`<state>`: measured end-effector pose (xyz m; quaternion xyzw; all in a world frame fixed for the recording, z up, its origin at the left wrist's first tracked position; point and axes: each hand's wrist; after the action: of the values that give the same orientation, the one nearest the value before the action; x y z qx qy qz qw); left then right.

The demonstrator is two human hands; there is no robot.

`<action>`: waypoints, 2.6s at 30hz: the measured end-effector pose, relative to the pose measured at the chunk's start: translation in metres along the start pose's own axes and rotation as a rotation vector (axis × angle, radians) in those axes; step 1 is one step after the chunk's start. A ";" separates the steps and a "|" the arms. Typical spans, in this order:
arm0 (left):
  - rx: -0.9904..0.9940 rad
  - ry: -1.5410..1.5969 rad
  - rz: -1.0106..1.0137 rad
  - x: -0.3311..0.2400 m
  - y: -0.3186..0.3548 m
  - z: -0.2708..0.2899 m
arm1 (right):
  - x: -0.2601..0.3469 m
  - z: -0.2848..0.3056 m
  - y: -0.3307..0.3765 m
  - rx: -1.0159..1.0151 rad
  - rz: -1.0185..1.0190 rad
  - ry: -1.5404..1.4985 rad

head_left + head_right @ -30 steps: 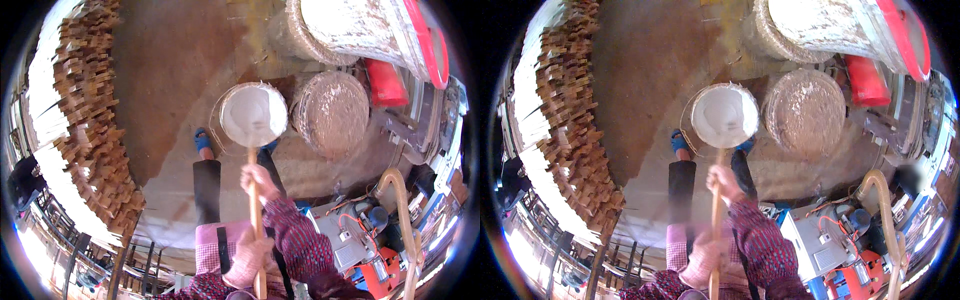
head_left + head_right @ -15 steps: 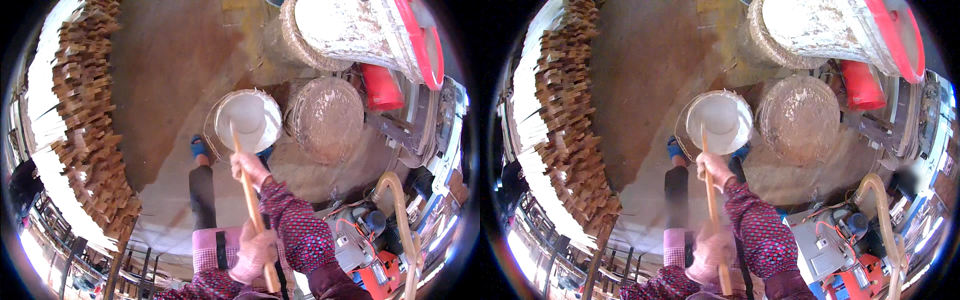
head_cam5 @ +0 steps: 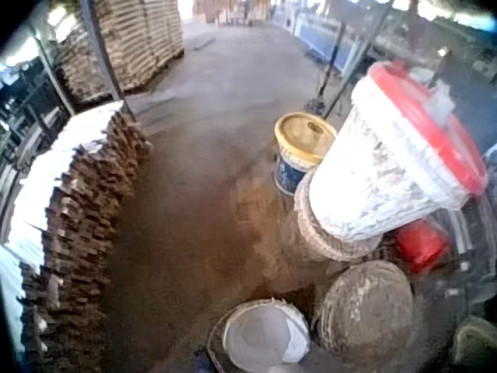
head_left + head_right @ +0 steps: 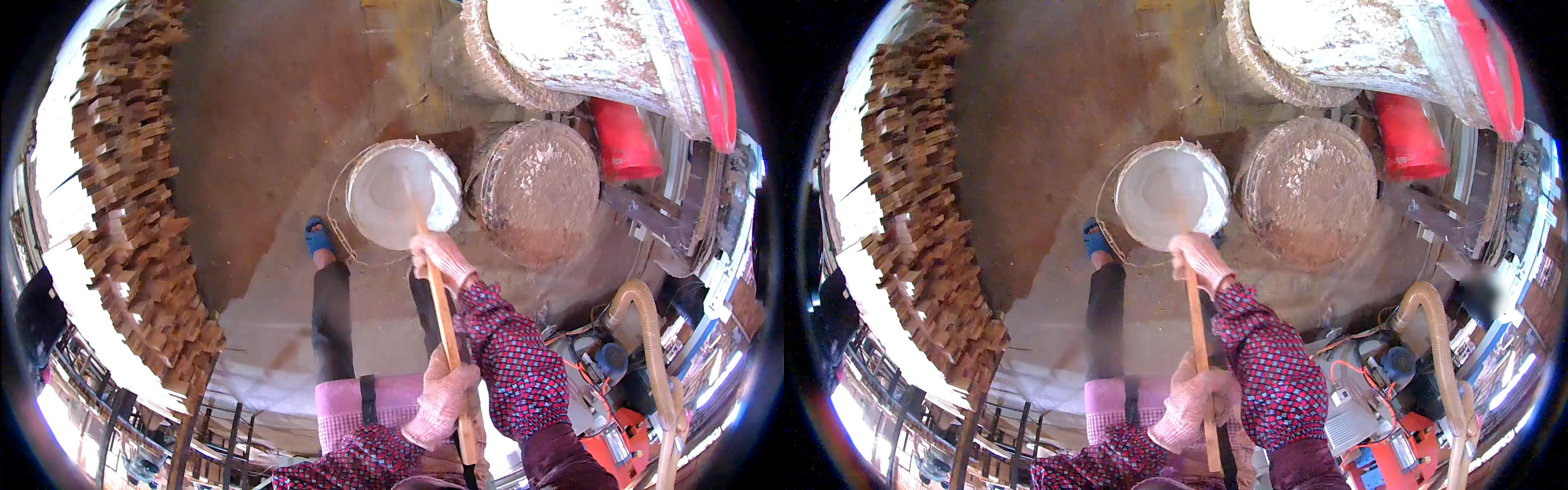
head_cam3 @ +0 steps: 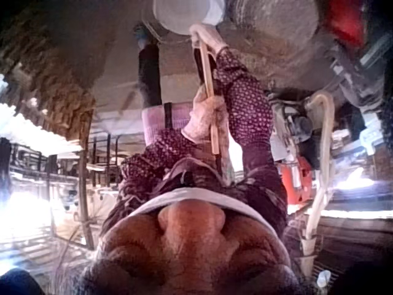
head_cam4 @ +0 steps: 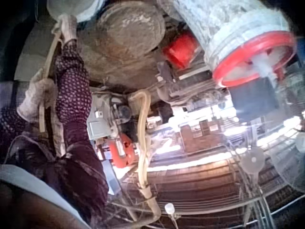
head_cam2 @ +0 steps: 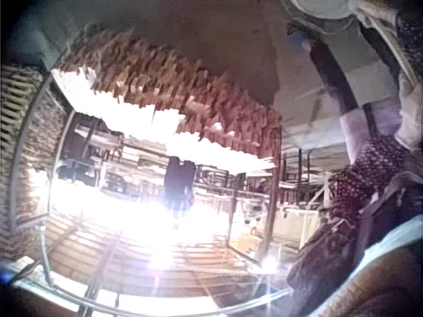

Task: The person pours a white liquid from a bucket into a red container attached to a machine's flexible hose. They then retrieve a dark substance from a separate bucket using a brush and add it to the white liquid. Finally, they use a wooden stick to stir the mixture in the bucket.

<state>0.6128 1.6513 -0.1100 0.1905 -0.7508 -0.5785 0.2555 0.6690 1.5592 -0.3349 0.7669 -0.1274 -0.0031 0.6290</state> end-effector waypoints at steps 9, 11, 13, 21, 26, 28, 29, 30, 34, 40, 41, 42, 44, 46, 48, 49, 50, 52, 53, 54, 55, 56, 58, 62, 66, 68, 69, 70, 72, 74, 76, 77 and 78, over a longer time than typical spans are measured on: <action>-0.002 0.382 0.017 -0.018 0.019 0.018 | -0.017 -0.039 -0.009 0.103 0.055 0.262; -0.039 0.152 0.084 -0.008 0.007 0.005 | 0.006 -0.018 -0.006 0.116 -0.035 0.152; 0.020 0.063 0.078 -0.006 -0.006 0.005 | -0.008 0.013 -0.014 0.047 -0.011 -0.055; -0.033 0.276 0.034 -0.007 0.027 0.020 | -0.019 -0.047 0.006 0.074 -0.077 0.136; 0.075 0.036 0.103 0.009 -0.011 0.010 | -0.007 0.009 -0.008 -0.106 -0.041 0.127; 0.079 0.224 0.268 0.003 -0.019 0.045 | -0.036 0.008 -0.013 -0.200 -0.087 0.154; 0.076 0.290 0.265 -0.003 -0.015 0.055 | -0.045 -0.011 -0.011 -0.194 -0.093 0.168; 0.097 0.409 0.150 -0.008 0.001 0.045 | -0.052 -0.017 -0.010 -0.073 -0.023 0.185; -0.053 0.270 0.040 0.005 0.027 0.003 | -0.011 -0.041 0.011 0.098 -0.033 0.176; 0.074 0.242 0.249 -0.006 -0.018 0.036 | -0.033 0.009 -0.015 -0.168 -0.010 0.212; 0.096 0.406 0.285 -0.010 -0.013 0.045 | -0.040 -0.009 -0.015 -0.260 -0.094 0.188; 0.087 0.461 0.208 -0.012 -0.004 0.044 | -0.041 -0.023 -0.007 -0.141 -0.078 0.142; 0.117 0.532 0.064 -0.003 0.020 0.027 | -0.022 -0.047 0.009 0.011 -0.104 0.160; 0.078 0.512 0.058 0.002 0.026 0.006 | 0.005 -0.047 0.013 0.028 -0.123 0.324; 0.112 0.262 0.101 -0.004 0.018 -0.010 | 0.019 -0.008 0.011 0.081 0.087 0.233; 0.159 0.236 0.124 0.001 0.002 -0.007 | 0.021 0.005 0.000 0.003 0.035 0.163; 0.195 0.250 0.146 0.006 -0.015 0.007 | 0.011 0.008 -0.008 -0.066 0.003 0.205; 0.136 0.304 0.269 -0.004 -0.022 0.035 | -0.021 0.011 -0.014 -0.304 -0.087 0.283; 0.174 0.388 0.284 -0.003 -0.017 0.048 | -0.045 0.017 -0.026 -0.192 0.005 0.409; 0.080 0.422 0.277 -0.010 -0.009 0.045 | -0.048 0.002 -0.024 -0.087 0.110 0.531; 0.062 0.424 0.233 -0.014 0.008 0.039 | -0.054 -0.013 -0.018 -0.090 -0.048 0.421; 0.067 0.424 0.183 -0.019 0.025 0.022 | -0.038 -0.027 -0.008 -0.030 -0.069 0.351; 0.072 0.363 0.073 -0.010 0.033 0.013 | 0.005 -0.057 0.026 0.068 -0.109 0.288; 0.160 0.179 0.229 -0.015 0.006 -0.008 | 0.009 0.028 -0.005 0.080 0.226 0.482; 0.145 0.333 0.365 -0.016 -0.017 0.056 | -0.037 -0.010 -0.004 -0.208 -0.119 0.214; 0.024 0.394 0.266 -0.031 0.018 0.040 | -0.046 -0.036 0.001 -0.075 -0.116 0.164; 0.093 0.465 0.265 -0.025 0.026 0.035 | -0.033 -0.047 0.006 -0.004 -0.125 0.146; 0.132 0.481 0.127 -0.007 0.030 0.032 | -0.019 -0.055 0.014 0.023 -0.161 0.197; 0.005 0.198 0.121 -0.020 0.041 -0.002 | 0.012 -0.037 0.019 0.072 -0.046 0.122; 0.088 0.184 0.243 -0.021 0.028 -0.009 | 0.014 0.007 0.017 0.010 -0.022 0.049; 0.046 0.125 0.236 -0.014 0.000 0.010 | -0.001 0.020 0.007 -0.149 -0.087 0.214; 0.031 0.088 0.248 -0.009 -0.009 0.020 | -0.019 0.018 0.006 -0.187 -0.113 0.164; 0.033 0.134 0.354 -0.015 -0.011 0.036 | -0.039 0.013 -0.006 -0.141 -0.006 0.271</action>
<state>0.6030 1.6847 -0.1301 0.0975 -0.7634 -0.4981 0.3996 0.6303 1.5558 -0.3491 0.7146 -0.0385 0.0894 0.6928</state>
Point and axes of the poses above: each hand's wrist, its own y-axis away from the middle knuckle, its own z-axis out of the back of the hand, x = y × z, and after that the axes turned 4 degrees about y, right-handed
